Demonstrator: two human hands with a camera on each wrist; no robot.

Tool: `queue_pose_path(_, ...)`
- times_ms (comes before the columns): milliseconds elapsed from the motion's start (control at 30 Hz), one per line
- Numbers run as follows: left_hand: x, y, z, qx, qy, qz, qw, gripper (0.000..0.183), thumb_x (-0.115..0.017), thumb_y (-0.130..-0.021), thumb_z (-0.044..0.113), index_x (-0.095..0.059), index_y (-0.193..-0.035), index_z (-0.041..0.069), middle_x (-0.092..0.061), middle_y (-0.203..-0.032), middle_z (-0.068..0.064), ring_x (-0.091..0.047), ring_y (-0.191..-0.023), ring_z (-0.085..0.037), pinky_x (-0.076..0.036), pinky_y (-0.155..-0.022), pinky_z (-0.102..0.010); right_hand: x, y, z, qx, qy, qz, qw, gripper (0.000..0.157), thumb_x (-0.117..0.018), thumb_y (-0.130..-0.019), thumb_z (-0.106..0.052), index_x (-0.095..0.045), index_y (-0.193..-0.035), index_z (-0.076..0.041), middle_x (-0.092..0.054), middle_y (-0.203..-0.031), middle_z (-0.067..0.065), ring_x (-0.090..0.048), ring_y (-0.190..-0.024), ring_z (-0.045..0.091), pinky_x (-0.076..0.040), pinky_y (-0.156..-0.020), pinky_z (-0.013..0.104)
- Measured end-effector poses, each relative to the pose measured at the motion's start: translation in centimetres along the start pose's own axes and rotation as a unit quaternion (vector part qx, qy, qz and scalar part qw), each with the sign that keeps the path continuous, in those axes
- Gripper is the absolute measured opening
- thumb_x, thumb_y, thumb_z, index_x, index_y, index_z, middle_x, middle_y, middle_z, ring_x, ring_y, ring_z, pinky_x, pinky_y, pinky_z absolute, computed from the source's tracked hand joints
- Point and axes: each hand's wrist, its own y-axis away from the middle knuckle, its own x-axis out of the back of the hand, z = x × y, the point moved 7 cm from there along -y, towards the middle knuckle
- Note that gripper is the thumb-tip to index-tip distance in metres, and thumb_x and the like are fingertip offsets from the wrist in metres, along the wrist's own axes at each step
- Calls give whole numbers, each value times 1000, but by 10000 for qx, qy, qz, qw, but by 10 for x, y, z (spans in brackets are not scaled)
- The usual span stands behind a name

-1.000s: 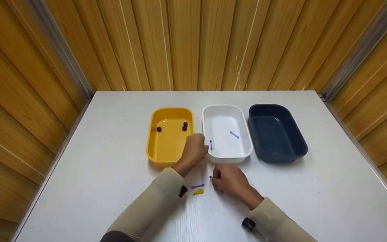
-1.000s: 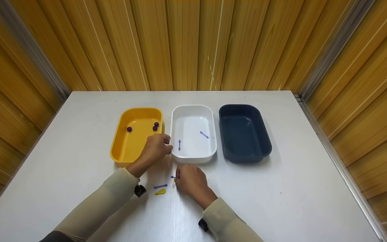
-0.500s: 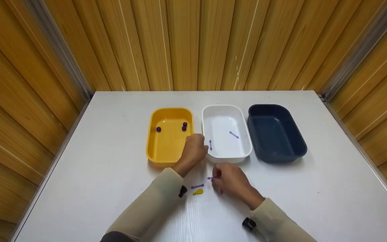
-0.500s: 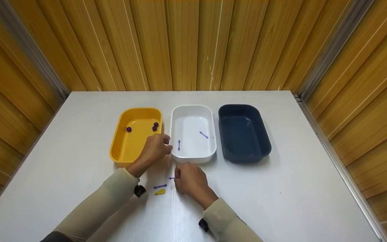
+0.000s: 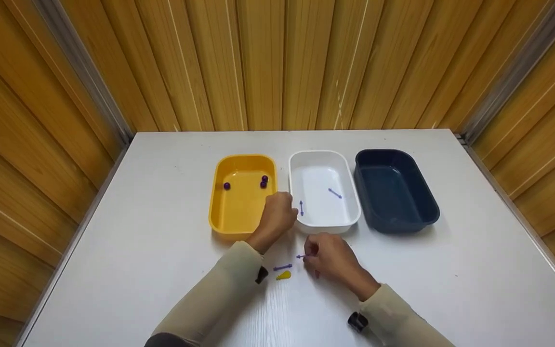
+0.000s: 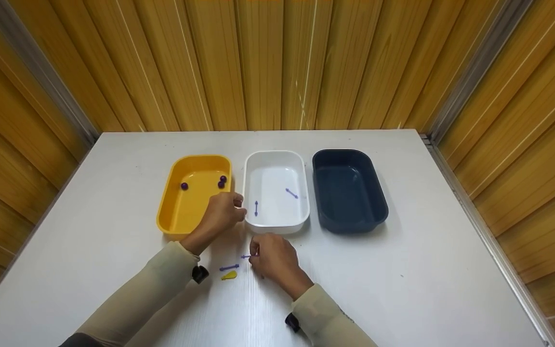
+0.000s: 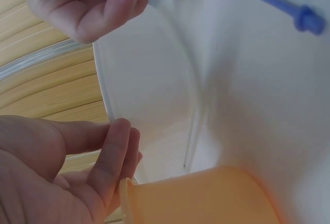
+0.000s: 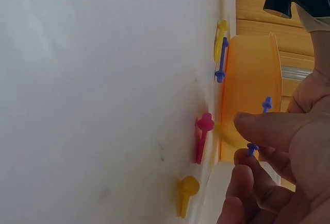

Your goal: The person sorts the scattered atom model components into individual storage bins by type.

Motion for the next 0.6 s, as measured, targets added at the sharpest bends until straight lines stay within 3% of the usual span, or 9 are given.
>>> queue_pose_path(333,1,0,1,-233,-141,108,9996,14,-67,-94,6,-71,-105,-2,-58,-73,-6,-53,-60,-17,-37,-47,-22,4,-1,-2,-14,-279,94,9996,13,-81,-82,-11,-74,-76,-21,-68,-65,-10,-58,-52,1,-44,-65,24)
queue_pose_path(600,2,0,2,-359,-204,220,9989,11,-68,-93,5,-72,-100,-3,-57,-72,-6,-54,-62,-19,-37,-49,-22,14,1,-3,-105,-62,477,9988,7,-79,-83,-10,-80,-84,-17,-74,-80,-10,-61,-74,7,-51,-72,30)
